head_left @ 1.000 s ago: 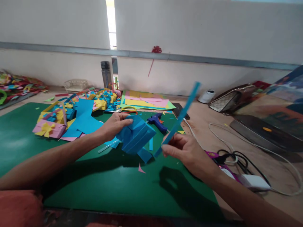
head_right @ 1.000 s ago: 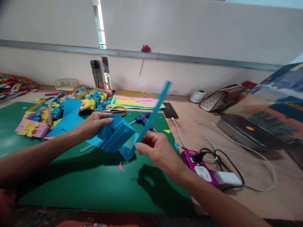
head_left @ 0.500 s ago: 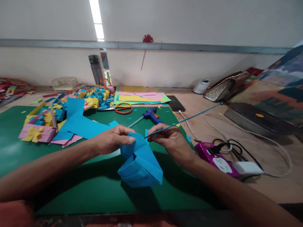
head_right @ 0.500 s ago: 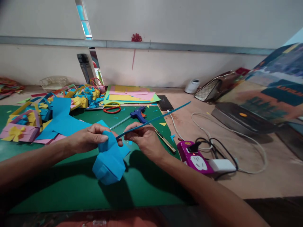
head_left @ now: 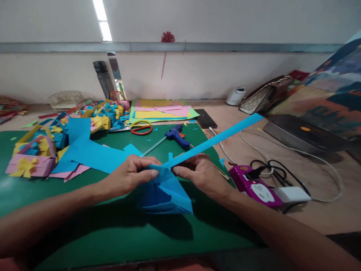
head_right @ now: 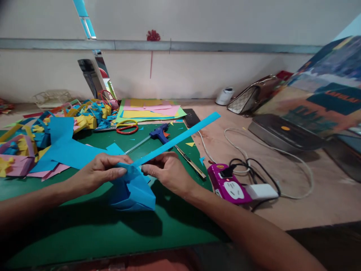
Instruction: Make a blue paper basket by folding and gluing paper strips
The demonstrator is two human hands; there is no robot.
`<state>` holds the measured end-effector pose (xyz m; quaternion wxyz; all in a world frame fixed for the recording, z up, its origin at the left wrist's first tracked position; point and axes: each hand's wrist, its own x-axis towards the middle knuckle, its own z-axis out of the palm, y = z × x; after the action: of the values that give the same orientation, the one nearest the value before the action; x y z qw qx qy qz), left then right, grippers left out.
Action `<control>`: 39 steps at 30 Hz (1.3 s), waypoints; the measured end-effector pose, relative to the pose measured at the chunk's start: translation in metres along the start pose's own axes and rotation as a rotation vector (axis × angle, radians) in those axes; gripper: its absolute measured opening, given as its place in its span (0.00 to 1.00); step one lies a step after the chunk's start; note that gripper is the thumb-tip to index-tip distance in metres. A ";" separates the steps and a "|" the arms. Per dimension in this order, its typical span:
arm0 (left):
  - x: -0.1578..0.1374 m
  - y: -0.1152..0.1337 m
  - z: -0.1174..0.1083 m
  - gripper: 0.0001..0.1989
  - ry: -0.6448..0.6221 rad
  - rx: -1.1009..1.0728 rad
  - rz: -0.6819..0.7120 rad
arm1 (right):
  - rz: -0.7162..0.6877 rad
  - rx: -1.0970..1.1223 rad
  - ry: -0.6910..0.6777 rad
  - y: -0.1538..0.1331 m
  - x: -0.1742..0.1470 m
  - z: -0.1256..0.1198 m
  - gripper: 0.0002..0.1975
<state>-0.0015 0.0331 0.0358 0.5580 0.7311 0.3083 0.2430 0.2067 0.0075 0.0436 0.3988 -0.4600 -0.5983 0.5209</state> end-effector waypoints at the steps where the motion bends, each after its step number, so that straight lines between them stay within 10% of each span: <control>1: 0.000 0.001 0.001 0.12 0.006 0.005 -0.001 | 0.003 0.003 -0.008 0.000 0.000 0.000 0.09; 17: -0.006 0.005 0.011 0.15 -0.005 0.080 -0.082 | -0.008 -0.055 0.054 0.007 0.003 0.007 0.12; 25: -0.004 0.015 0.008 0.13 0.091 -0.034 -0.174 | -0.168 -0.157 0.372 -0.007 0.001 -0.008 0.12; 39: 0.000 0.009 0.008 0.09 0.054 -0.233 -0.217 | -0.160 -0.216 0.323 -0.014 -0.010 0.004 0.09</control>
<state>0.0059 0.0262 0.0428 0.6535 0.6171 0.3699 0.2351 0.2036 -0.0038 0.0566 0.4780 -0.5284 -0.6138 0.3399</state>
